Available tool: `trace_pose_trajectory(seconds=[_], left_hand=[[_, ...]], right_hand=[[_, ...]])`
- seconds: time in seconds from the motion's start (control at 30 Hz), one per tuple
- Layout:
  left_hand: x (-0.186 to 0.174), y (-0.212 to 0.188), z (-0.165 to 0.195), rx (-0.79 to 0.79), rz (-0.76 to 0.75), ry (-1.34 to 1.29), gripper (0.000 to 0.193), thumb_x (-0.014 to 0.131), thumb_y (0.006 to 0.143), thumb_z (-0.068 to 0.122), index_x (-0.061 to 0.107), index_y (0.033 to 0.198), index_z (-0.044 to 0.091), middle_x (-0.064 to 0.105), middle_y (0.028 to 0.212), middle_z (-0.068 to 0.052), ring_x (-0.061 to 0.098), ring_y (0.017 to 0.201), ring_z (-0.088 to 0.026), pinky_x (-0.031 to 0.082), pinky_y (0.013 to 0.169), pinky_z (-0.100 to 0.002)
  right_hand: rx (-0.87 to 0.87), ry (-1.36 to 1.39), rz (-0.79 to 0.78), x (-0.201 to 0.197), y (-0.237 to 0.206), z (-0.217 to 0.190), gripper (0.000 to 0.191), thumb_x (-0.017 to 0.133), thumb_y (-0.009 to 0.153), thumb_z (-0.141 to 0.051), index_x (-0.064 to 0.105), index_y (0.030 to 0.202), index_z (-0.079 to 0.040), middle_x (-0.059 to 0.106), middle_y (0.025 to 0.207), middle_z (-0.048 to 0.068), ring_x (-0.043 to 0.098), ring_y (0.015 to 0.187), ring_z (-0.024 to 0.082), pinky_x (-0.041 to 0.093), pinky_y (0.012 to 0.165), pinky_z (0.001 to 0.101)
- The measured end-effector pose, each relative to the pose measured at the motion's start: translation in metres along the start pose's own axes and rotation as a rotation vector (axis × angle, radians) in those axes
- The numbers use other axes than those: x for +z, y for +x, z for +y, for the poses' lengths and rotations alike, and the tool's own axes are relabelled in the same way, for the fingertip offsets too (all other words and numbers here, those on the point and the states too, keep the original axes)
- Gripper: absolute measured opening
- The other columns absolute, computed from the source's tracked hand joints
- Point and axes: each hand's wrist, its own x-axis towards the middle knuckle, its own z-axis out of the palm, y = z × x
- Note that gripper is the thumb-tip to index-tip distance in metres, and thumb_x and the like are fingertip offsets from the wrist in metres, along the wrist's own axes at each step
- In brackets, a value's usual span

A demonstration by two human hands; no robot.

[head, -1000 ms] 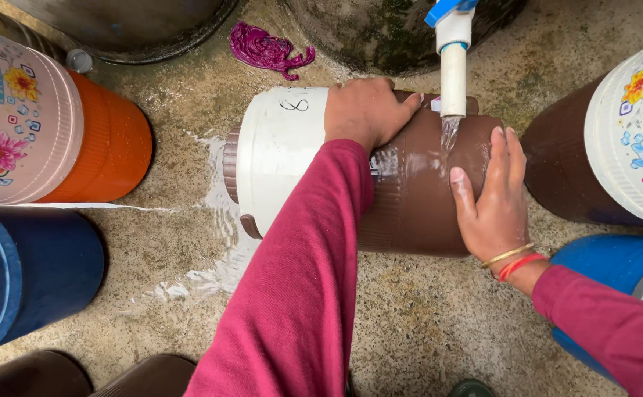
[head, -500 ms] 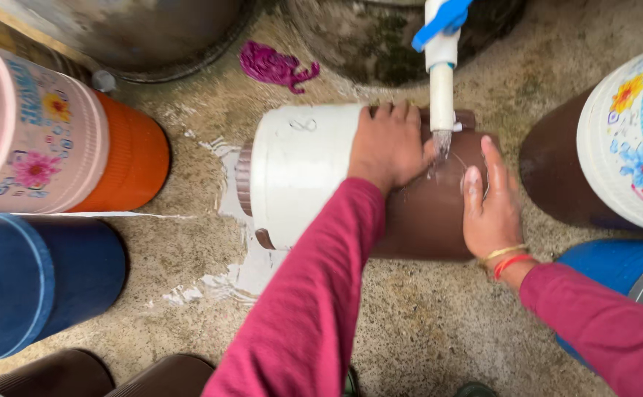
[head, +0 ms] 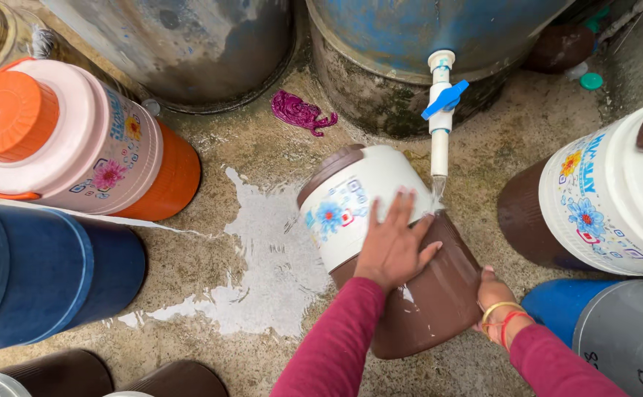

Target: The person rinses a brown and white plastic water cooler jug under a running tap, rotating it and rubbing its surfaces with their hands to wash the outside and the tap area. They then open the cooler, handle its inner lid and cup, and place the lid back on top.

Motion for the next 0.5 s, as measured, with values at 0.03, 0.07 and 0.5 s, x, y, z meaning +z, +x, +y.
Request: trace_pose_trajectory(seconds=[0.03,0.07,0.5], left_hand=[[-0.008,-0.003,-0.006,-0.06,0.014,0.026,0.067,0.046,0.095,0.062,0.051,0.146,0.019,0.025,0.166,-0.021,0.016,0.156,-0.038,0.01,0.119,-0.069],[-0.015,-0.003,-0.011,-0.268,0.049,-0.057,0.073,0.047,0.094,0.063,0.042,0.152,0.019,0.02,0.166,-0.022,0.013,0.155,-0.042,0.01,0.116,-0.071],[-0.012,-0.012,-0.036,-0.749,0.092,-0.283,0.11,0.059,0.084,0.076,0.015,0.164,0.014,0.016,0.166,-0.027,0.02,0.15,-0.049,0.019,0.117,-0.062]], right_hand=[[0.082,0.067,-0.018,-0.002,-0.004,0.005,0.06,0.033,0.108,-0.057,0.047,0.145,-0.013,0.061,0.138,0.017,0.064,0.113,0.037,0.052,0.084,0.0674],[0.165,0.134,-0.033,-0.002,-0.007,0.009,0.062,0.033,0.109,-0.059,0.049,0.143,-0.01,0.062,0.137,0.019,0.065,0.114,0.038,0.053,0.082,0.0694],[-1.108,-0.835,0.066,0.103,-0.037,-0.082,0.085,0.042,0.099,-0.066,0.028,0.162,-0.01,0.034,0.155,0.034,0.037,0.142,0.048,0.032,0.115,0.0499]])
